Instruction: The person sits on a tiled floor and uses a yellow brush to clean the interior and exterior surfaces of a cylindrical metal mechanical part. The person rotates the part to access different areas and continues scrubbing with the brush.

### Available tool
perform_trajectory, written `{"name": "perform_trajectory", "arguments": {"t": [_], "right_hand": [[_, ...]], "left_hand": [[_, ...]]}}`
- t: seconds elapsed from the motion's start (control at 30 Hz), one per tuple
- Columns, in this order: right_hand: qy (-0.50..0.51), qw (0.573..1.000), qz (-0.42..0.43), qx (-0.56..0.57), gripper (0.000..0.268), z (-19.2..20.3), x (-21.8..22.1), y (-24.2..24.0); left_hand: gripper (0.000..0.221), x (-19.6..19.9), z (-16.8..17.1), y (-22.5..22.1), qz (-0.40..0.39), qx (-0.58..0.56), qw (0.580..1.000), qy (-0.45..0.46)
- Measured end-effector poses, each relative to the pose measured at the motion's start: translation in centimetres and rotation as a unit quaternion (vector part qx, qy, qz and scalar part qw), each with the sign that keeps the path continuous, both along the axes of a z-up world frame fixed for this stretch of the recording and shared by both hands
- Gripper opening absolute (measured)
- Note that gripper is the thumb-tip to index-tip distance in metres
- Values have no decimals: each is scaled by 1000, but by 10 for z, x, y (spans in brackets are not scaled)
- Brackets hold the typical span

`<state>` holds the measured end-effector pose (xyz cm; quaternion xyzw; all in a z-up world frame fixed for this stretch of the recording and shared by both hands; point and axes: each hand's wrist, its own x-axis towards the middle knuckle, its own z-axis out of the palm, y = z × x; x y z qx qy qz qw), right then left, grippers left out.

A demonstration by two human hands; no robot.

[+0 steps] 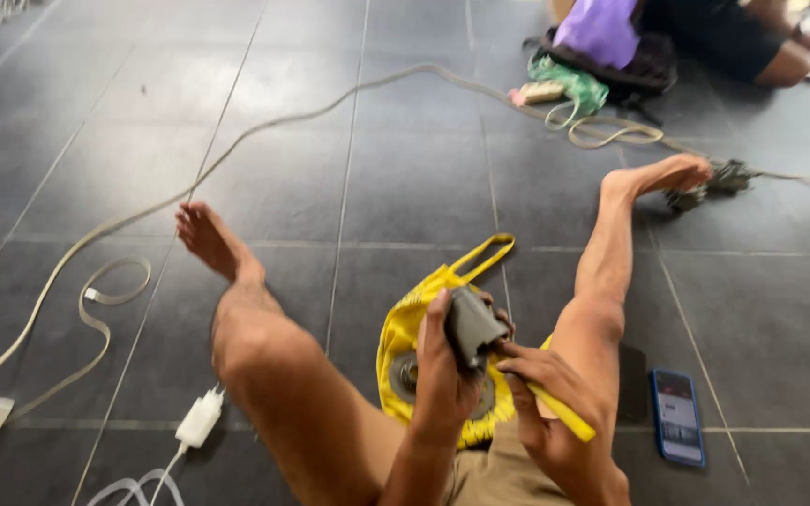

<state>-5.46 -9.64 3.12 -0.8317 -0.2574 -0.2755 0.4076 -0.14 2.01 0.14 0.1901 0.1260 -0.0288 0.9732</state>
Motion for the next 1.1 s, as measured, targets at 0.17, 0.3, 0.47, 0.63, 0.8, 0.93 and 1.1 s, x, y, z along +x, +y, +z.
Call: {"name": "perform_trajectory", "arguments": {"t": [0.17, 0.3, 0.47, 0.63, 0.8, 0.93, 1.1], "right_hand": [[-2, 999, 34, -14, 8, 16, 0, 8], [16, 999, 39, -21, 10, 5, -2, 8], [14, 999, 35, -24, 9, 13, -5, 6], [55, 998, 8, 12, 14, -11, 8, 9], [33, 999, -6, 29, 13, 7, -10, 3], [43, 998, 3, 39, 16, -10, 8, 5], [60, 997, 31, 23, 12, 7, -11, 0]], "left_hand": [[43, 12, -6, 6, 9, -5, 1000, 19], [44, 1, -5, 4, 7, 25, 1000, 10], [38, 7, -12, 5, 24, -32, 998, 42], [41, 7, -5, 0, 12, -8, 999, 44], [43, 7, -14, 4, 36, -20, 998, 48], [36, 6, -5, 1, -14, -50, 997, 49], [42, 4, -14, 5, 23, -60, 995, 75]]}}
